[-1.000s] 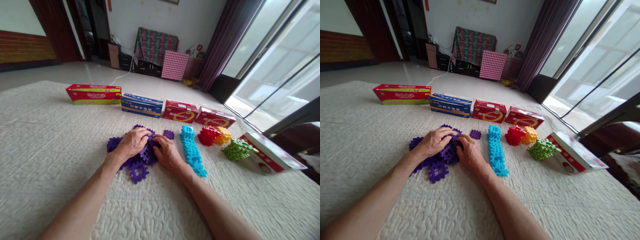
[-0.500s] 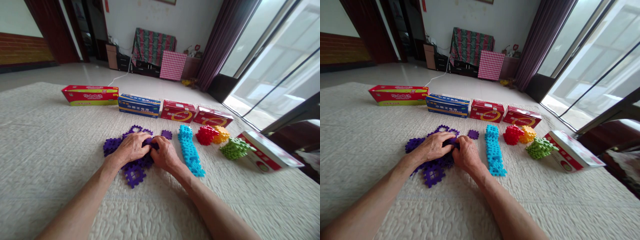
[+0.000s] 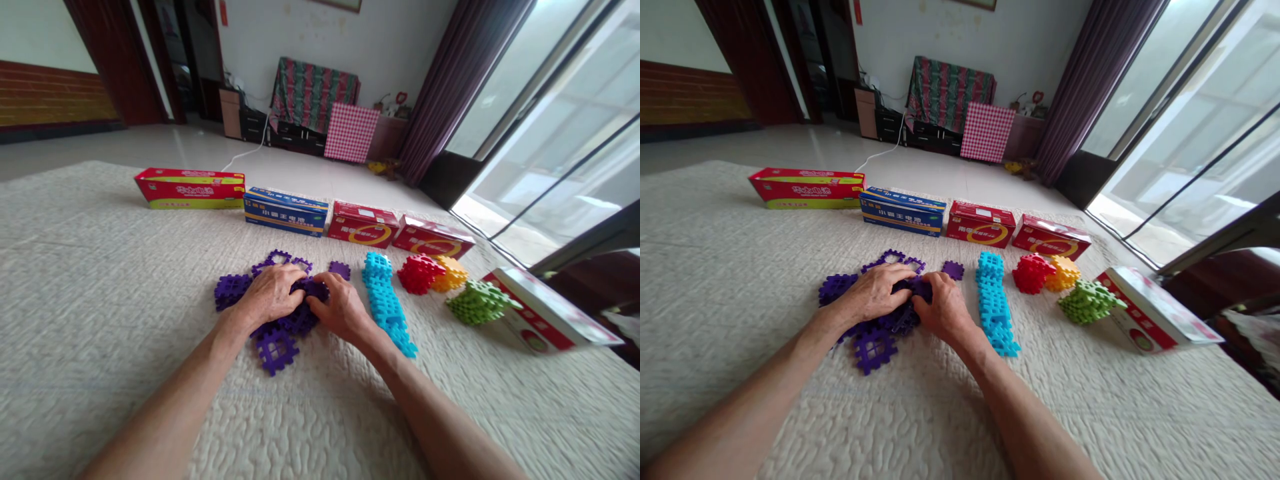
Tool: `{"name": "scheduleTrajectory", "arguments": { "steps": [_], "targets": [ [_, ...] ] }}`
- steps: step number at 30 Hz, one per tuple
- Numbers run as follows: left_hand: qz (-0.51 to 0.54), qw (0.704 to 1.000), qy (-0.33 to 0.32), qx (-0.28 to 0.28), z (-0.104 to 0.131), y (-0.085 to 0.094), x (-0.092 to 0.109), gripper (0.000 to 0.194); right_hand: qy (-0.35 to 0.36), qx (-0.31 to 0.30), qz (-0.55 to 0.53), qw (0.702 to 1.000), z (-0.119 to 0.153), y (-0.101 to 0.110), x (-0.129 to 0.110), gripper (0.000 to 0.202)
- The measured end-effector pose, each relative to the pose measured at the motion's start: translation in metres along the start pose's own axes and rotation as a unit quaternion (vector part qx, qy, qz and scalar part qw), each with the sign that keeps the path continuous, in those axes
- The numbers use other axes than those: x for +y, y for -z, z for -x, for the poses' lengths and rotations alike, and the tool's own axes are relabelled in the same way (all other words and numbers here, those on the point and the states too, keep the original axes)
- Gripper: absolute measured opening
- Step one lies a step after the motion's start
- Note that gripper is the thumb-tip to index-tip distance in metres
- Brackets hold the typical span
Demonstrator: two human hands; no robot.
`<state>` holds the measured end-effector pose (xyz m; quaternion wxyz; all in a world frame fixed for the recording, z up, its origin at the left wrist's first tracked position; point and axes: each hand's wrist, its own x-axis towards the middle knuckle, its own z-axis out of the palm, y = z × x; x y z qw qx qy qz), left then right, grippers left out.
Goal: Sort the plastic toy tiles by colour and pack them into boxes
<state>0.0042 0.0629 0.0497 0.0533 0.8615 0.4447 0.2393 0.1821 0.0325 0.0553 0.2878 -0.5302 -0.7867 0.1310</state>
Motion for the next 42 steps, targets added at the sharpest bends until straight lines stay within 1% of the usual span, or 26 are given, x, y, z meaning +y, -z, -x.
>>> {"name": "scheduleTrajectory", "arguments": {
  "steps": [3,6,9,11,14,17,20,22,26,27,29,33,37,42],
  "targets": [
    [0.005,1.000,0.006,0.010,0.000,-0.001,0.000,0.034,0.001,0.004,0.002,1.000,0.000,0.000,0.000,0.031],
    [0.009,1.000,0.001,0.015,0.000,-0.002,0.000,0.034,-0.003,0.013,0.001,1.000,-0.005,0.007,0.006,0.036],
    [0.004,1.000,-0.007,0.011,0.000,-0.002,0.000,0.029,-0.014,0.022,0.033,0.999,-0.020,0.017,0.017,0.043],
    [0.002,1.000,-0.006,0.005,0.000,-0.001,0.000,0.028,-0.017,0.017,0.068,0.997,-0.032,0.021,0.026,0.048],
    [0.002,1.000,-0.004,-0.005,0.000,0.001,0.002,0.028,-0.021,-0.001,0.121,0.992,-0.045,0.021,0.037,0.052],
    [0.001,1.000,-0.010,-0.008,0.000,0.002,0.002,0.027,-0.016,-0.013,0.148,0.989,-0.049,0.016,0.042,0.056],
    [0.002,1.000,-0.013,-0.004,0.000,0.001,0.002,0.028,-0.024,-0.029,0.158,0.987,-0.048,0.012,0.043,0.057],
    [0.001,1.000,-0.015,-0.002,0.000,0.000,0.001,0.029,-0.023,-0.030,0.162,0.986,-0.045,0.012,0.042,0.057],
    [-0.003,1.000,-0.020,0.003,0.000,-0.002,-0.001,0.025,0.035,0.001,0.130,0.991,-0.032,0.013,0.033,0.059],
    [-0.002,1.000,-0.019,0.005,0.000,-0.003,-0.001,0.024,0.047,-0.001,0.112,0.993,-0.027,0.014,0.029,0.058],
    [0.002,1.000,-0.019,0.010,0.000,-0.003,-0.001,0.022,0.056,-0.023,0.078,0.995,-0.016,0.014,0.020,0.052],
    [0.007,1.000,-0.022,0.010,0.001,-0.002,0.001,0.024,0.047,-0.076,0.059,0.994,-0.001,0.011,0.005,0.044],
    [0.008,1.000,-0.024,0.000,0.001,0.001,0.002,0.027,0.032,-0.074,0.065,0.995,0.000,0.007,0.001,0.040],
    [0.003,1.000,-0.023,0.011,0.001,0.000,0.002,0.025,0.011,-0.077,0.064,0.995,-0.003,0.011,0.007,0.045]
  ]
}}
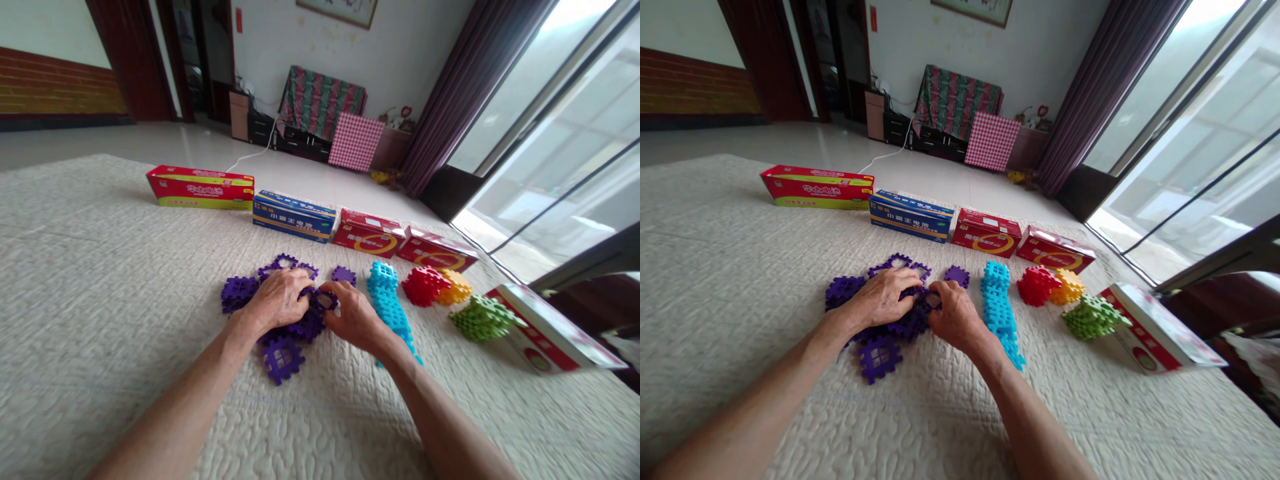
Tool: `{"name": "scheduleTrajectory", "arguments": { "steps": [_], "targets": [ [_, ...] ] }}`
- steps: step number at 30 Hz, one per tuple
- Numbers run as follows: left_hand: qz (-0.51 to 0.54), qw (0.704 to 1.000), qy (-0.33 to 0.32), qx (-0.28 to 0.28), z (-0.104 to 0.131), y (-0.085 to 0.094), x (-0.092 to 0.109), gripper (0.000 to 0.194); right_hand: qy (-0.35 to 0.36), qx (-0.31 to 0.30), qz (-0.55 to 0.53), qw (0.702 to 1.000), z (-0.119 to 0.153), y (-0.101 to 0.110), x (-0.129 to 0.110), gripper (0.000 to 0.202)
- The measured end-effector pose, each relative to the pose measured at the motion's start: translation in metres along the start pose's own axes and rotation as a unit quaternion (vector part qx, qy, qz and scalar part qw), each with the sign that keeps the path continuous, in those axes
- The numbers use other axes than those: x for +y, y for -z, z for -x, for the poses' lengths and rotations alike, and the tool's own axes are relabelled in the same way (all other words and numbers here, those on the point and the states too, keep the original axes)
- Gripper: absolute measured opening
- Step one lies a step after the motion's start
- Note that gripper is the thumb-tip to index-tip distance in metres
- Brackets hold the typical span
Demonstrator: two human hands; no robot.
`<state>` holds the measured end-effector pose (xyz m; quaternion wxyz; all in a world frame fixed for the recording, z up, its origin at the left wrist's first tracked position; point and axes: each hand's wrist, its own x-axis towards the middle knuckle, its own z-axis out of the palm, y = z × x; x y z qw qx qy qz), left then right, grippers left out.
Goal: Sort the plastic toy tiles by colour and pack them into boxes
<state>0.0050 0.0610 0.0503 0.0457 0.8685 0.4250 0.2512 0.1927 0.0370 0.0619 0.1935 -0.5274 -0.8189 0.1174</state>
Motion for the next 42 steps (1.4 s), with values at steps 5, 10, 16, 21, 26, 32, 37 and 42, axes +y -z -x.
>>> {"name": "scheduleTrajectory", "arguments": {
  "steps": [5,10,16,21,26,32,37,42],
  "targets": [
    [-0.004,1.000,-0.001,0.002,0.000,0.000,0.001,0.023,-0.010,-0.023,0.035,0.999,0.004,0.003,0.008,0.050],
    [-0.003,1.000,-0.005,-0.002,-0.001,0.001,0.001,0.022,0.017,0.002,0.037,0.999,-0.001,0.012,0.011,0.048],
    [-0.013,1.000,0.003,-0.023,-0.001,0.002,0.002,0.023,-0.023,0.044,0.094,0.994,-0.034,0.024,0.024,0.051],
    [-0.019,1.000,-0.002,-0.021,-0.001,0.001,0.001,0.024,-0.053,0.017,0.134,0.989,-0.044,0.016,0.033,0.051],
    [-0.019,1.000,-0.001,-0.016,0.000,0.001,0.001,0.025,-0.032,0.051,0.134,0.989,-0.040,0.010,0.036,0.057],
    [-0.014,1.000,-0.003,-0.022,-0.001,0.001,0.001,0.023,0.007,0.002,0.148,0.989,-0.052,0.011,0.039,0.063],
    [-0.020,1.000,-0.005,-0.017,0.000,0.000,0.001,0.024,0.009,-0.065,0.165,0.984,-0.061,0.014,0.039,0.066],
    [-0.021,1.000,-0.007,-0.017,0.000,0.000,0.002,0.024,0.012,-0.078,0.153,0.985,-0.064,0.015,0.039,0.062]
  ]
}}
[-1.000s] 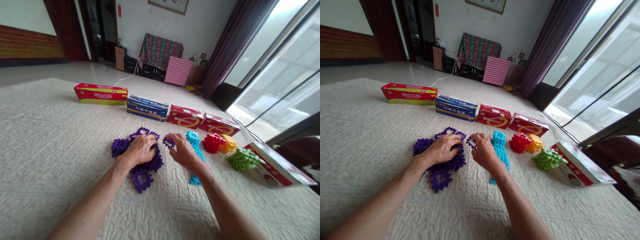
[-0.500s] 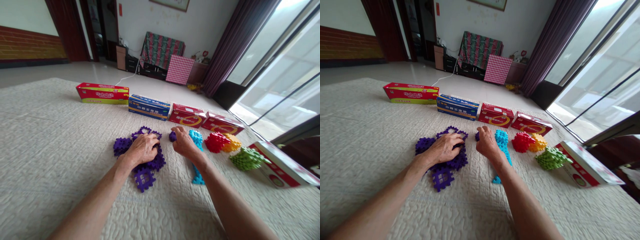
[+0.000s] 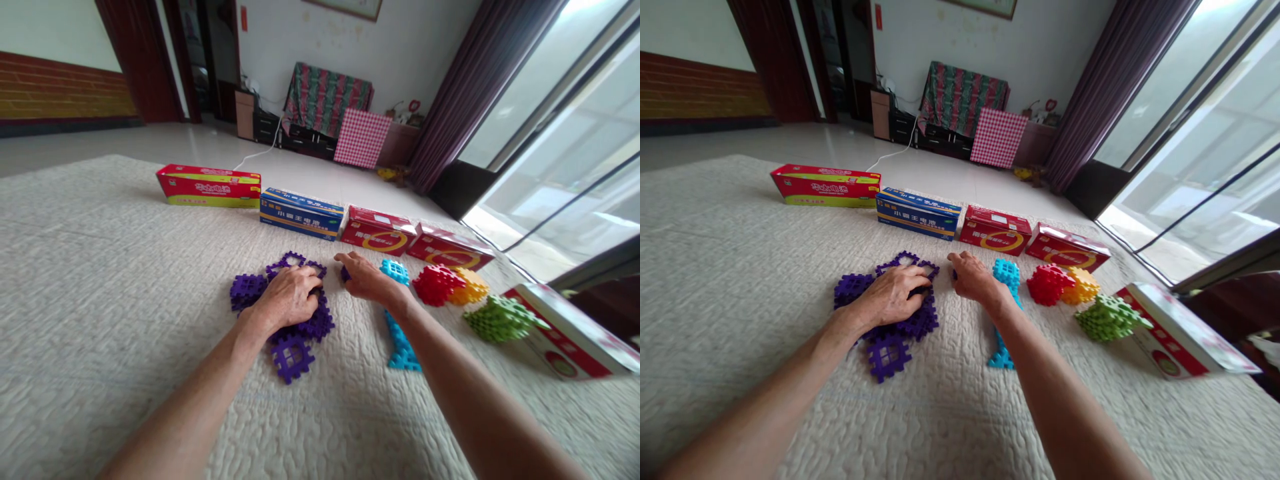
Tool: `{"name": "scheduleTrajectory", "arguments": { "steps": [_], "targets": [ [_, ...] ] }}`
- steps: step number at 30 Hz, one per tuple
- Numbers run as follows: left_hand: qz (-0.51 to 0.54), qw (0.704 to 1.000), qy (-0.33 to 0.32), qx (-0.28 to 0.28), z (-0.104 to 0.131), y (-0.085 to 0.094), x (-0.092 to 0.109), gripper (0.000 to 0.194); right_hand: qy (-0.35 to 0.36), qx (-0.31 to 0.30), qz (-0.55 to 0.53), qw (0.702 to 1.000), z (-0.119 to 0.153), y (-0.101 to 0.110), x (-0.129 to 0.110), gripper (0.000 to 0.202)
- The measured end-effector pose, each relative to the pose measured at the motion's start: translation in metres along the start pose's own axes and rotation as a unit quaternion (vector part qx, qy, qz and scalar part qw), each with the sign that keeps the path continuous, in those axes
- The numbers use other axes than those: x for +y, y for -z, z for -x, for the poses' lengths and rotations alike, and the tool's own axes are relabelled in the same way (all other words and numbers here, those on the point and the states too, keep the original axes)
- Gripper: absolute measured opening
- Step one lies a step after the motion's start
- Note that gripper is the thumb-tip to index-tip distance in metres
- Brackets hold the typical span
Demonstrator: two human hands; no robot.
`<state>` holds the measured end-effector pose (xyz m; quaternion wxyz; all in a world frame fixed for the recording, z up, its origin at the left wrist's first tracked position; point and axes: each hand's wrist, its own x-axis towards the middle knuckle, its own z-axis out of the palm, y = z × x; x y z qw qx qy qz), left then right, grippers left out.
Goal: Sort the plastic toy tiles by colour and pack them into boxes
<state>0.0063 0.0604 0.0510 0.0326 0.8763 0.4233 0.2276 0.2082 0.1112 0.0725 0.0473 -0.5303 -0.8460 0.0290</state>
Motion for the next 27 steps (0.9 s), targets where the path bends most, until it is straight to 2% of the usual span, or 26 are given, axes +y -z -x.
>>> {"name": "scheduleTrajectory", "arguments": {
  "steps": [2,4,7,9,11,14,18,22,27],
  "targets": [
    [0.001,1.000,0.000,0.000,0.000,0.000,0.000,0.023,0.015,-0.001,-0.003,1.000,0.002,0.002,0.001,0.065],
    [0.000,1.000,0.003,-0.003,0.000,-0.001,-0.001,0.023,0.041,0.027,-0.011,0.999,0.007,0.006,-0.001,0.070],
    [0.008,1.000,0.009,-0.006,0.000,-0.002,-0.003,0.024,0.072,0.151,-0.063,0.984,0.025,0.013,-0.011,0.067],
    [0.015,1.000,0.010,-0.007,0.000,-0.002,-0.004,0.026,0.050,0.244,-0.125,0.960,0.042,0.014,-0.025,0.056],
    [0.019,1.000,0.007,-0.009,0.000,-0.001,-0.005,0.026,0.017,0.281,-0.191,0.940,0.062,0.009,-0.041,0.046],
    [0.024,1.000,0.006,-0.012,0.000,0.000,-0.005,0.024,0.008,0.258,-0.260,0.930,0.092,-0.007,-0.066,0.039],
    [0.028,1.000,0.011,-0.001,0.001,0.000,-0.003,0.026,-0.025,0.212,-0.283,0.935,0.119,-0.029,-0.087,0.035],
    [0.018,1.000,0.017,0.017,0.001,0.000,-0.002,0.024,-0.019,0.216,-0.248,0.944,0.123,-0.039,-0.094,0.039],
    [0.014,1.000,0.012,0.023,0.000,-0.002,-0.002,0.022,-0.007,0.206,-0.249,0.946,0.115,-0.041,-0.087,0.040]
  ]
}}
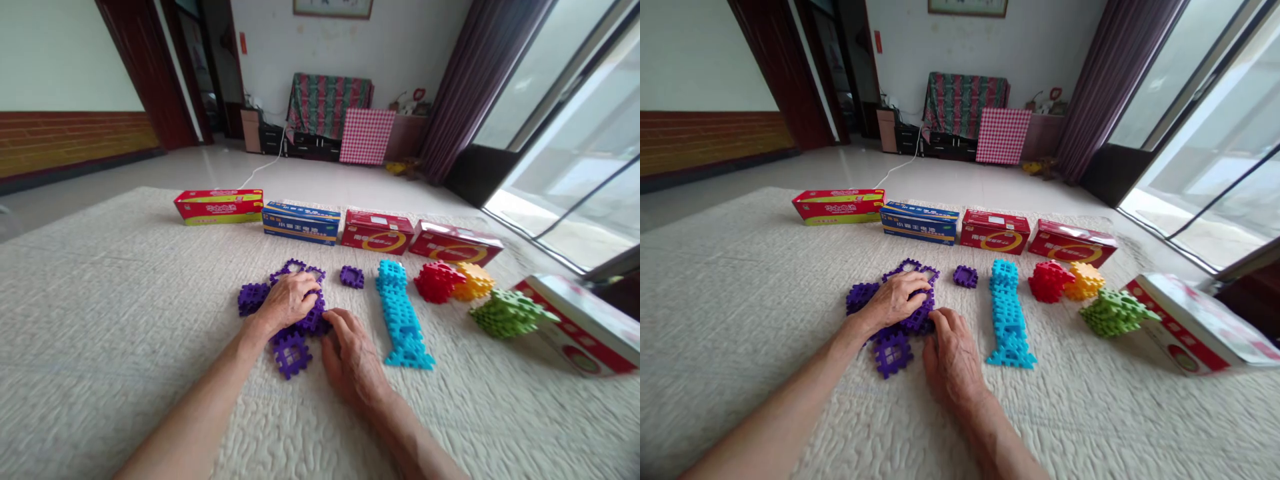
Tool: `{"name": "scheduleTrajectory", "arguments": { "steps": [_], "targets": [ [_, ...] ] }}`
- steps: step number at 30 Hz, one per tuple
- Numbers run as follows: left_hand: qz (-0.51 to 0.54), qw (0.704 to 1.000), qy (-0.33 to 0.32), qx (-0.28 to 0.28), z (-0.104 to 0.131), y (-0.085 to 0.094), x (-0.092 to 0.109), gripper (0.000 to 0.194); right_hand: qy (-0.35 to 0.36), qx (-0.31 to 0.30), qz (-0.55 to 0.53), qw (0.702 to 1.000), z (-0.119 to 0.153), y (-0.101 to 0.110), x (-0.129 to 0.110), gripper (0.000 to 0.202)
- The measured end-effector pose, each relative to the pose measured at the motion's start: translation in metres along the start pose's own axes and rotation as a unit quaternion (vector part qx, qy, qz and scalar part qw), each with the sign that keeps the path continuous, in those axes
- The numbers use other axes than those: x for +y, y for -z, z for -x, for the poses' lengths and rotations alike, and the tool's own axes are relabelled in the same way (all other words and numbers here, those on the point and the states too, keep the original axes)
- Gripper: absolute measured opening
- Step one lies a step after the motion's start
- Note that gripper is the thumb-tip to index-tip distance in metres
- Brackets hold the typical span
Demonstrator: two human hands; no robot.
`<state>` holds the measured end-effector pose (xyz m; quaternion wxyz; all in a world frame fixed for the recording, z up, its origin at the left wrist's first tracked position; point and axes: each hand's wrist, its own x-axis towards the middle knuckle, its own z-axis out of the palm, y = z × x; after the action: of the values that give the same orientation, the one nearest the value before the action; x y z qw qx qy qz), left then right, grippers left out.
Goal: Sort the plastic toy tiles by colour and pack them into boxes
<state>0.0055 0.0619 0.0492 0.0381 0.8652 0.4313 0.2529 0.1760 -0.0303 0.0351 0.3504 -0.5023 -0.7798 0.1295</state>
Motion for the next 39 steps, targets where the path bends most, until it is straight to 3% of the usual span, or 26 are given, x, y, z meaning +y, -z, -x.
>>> {"name": "scheduleTrajectory", "arguments": {
  "steps": [5,12,17,21,30,35,39],
  "targets": [
    [0.001,1.000,-0.006,0.015,0.001,-0.002,0.001,0.023,-0.007,-0.002,-0.006,1.000,-0.001,0.000,0.006,0.038],
    [-0.008,0.994,0.040,0.101,-0.009,0.011,0.005,0.025,-0.020,-0.005,-0.024,1.000,-0.001,0.000,0.006,0.033],
    [-0.139,0.984,0.112,-0.013,-0.039,0.014,0.004,0.021,-0.016,0.002,-0.035,0.999,0.000,0.000,0.007,0.031],
    [-0.169,0.970,0.154,-0.083,-0.053,0.006,0.008,0.027,-0.023,0.008,-0.039,0.999,0.000,-0.003,0.008,0.031],
    [-0.139,0.965,0.190,-0.119,-0.054,-0.005,0.003,0.042,-0.036,0.023,-0.047,0.998,-0.002,-0.004,0.008,0.029],
    [-0.081,0.968,0.201,-0.125,-0.056,0.006,0.001,0.044,-0.031,0.028,-0.060,0.997,-0.001,-0.006,0.011,0.021],
    [-0.019,0.968,0.184,-0.168,-0.053,0.018,0.001,0.040,0.016,0.042,-0.070,0.997,0.000,-0.003,0.008,0.042]
  ]
}}
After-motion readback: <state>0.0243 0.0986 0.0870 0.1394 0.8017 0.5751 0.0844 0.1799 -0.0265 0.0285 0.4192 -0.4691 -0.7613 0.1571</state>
